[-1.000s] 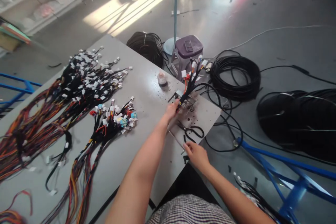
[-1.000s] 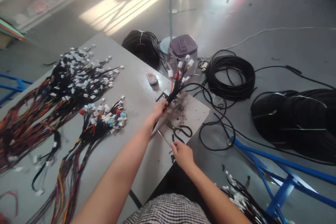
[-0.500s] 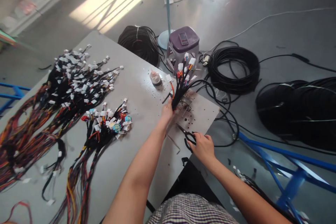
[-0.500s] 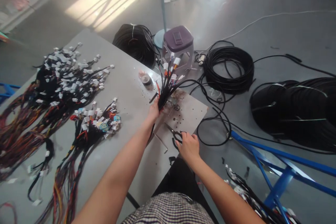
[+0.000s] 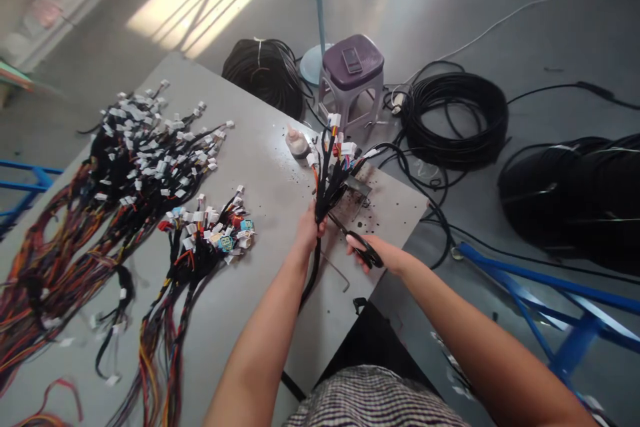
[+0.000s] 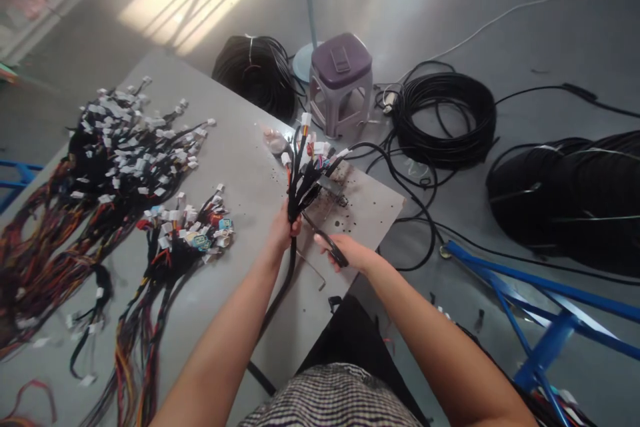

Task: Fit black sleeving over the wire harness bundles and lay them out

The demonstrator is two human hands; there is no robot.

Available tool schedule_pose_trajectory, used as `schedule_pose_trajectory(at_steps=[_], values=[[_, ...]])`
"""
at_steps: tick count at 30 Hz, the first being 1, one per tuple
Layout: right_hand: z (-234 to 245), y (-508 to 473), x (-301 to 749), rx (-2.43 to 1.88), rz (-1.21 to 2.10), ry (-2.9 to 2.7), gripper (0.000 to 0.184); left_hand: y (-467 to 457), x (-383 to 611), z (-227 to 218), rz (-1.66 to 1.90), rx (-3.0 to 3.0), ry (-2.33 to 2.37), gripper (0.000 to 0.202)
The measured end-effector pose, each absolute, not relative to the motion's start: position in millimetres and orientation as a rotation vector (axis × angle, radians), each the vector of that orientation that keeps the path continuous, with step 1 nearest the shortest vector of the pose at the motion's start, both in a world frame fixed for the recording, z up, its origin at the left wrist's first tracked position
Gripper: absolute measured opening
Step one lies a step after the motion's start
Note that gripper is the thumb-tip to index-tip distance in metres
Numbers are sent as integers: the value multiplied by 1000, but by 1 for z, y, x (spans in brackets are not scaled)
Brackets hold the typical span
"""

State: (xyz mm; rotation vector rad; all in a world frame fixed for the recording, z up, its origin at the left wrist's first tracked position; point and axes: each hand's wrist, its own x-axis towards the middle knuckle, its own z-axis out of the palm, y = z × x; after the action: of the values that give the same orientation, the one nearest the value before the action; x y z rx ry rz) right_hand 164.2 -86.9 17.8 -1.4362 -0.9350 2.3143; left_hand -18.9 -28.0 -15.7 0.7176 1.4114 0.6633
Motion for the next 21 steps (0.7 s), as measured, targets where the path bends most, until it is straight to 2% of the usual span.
schedule_pose_trajectory(at_steps=[5,10,13,15,17,21], values=[[22,-62,147,-1575,2305,-1005,67,-29,-10,-3,727,655,1549,72],[23,-64,155,-1816,2153,-1197,57,-27,-8,9,691,778,1639,70],[16,-76,172,-2015,1912,-1647,52,-32,-13,24,695,945,1452,69],[14,-85,182,-2138,1653,-1919,42,-38,-17,37,680,1005,1237,65],[20,-95,186,-2103,1424,-1922,33,-47,-19,53,656,1069,1082,60],[53,-120,174,-1614,1325,-1484,67,-73,-1,82,623,1329,960,49]])
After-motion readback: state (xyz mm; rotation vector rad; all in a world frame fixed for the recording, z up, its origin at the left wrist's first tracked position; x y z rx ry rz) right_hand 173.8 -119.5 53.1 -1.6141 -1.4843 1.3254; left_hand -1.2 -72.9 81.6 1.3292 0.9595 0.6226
